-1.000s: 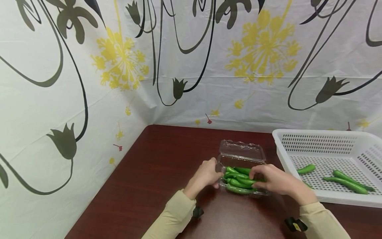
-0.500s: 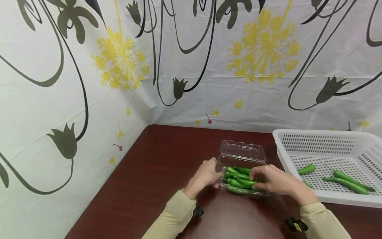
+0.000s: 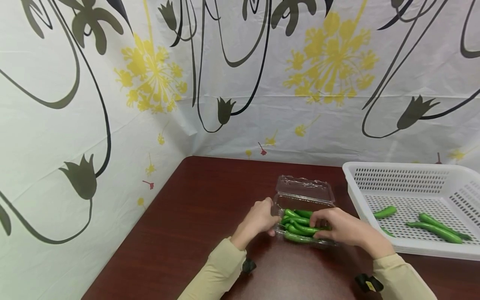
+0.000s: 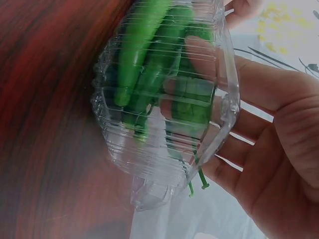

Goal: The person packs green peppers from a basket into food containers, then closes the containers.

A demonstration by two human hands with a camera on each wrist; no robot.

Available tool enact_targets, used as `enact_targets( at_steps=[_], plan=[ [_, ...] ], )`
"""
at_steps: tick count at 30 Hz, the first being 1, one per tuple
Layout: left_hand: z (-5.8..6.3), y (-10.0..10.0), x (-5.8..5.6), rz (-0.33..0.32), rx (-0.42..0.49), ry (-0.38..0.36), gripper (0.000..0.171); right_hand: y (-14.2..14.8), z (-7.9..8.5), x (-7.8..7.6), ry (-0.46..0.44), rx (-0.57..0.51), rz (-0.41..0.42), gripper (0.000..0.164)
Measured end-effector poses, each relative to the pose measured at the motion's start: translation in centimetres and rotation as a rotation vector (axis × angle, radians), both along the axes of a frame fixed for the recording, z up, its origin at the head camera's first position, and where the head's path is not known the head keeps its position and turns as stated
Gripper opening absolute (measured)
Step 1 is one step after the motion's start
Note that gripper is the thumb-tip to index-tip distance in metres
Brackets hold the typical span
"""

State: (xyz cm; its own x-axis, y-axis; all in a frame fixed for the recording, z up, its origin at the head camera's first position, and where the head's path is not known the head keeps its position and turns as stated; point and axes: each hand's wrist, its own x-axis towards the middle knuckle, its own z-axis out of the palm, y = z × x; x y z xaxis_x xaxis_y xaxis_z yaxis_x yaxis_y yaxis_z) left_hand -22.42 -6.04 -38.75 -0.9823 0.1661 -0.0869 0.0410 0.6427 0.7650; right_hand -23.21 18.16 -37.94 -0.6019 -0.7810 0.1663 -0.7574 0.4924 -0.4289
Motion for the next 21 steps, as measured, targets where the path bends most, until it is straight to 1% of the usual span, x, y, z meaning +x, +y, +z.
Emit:
enact_targets(
  at_steps=[5, 12, 17, 21],
  plan=[
    [-0.05, -0.02, -0.01, 0.0, 0.006, -0.001, 0.022, -0.05, -0.01, 0.03, 0.032, 0.014, 0.004, 0.017],
    [-0.11, -0.05, -0.04, 0.002, 0.004, 0.003, 0.022, -0.13, 0.06, 0.11, 0.038, 0.034, -0.011, 0.018],
    [-0.09, -0.04, 0.0, 0.003, 0.005, 0.001, 0.023, 0.05, -0.03, 0.07, 0.035, 0.019, -0.01, 0.019],
    [-0.05, 0.0, 0.01, 0.002, 0.006, -0.003, 0.023, 0.23, -0.17, -0.01, 0.049, 0.002, 0.004, 0.02]
  ],
)
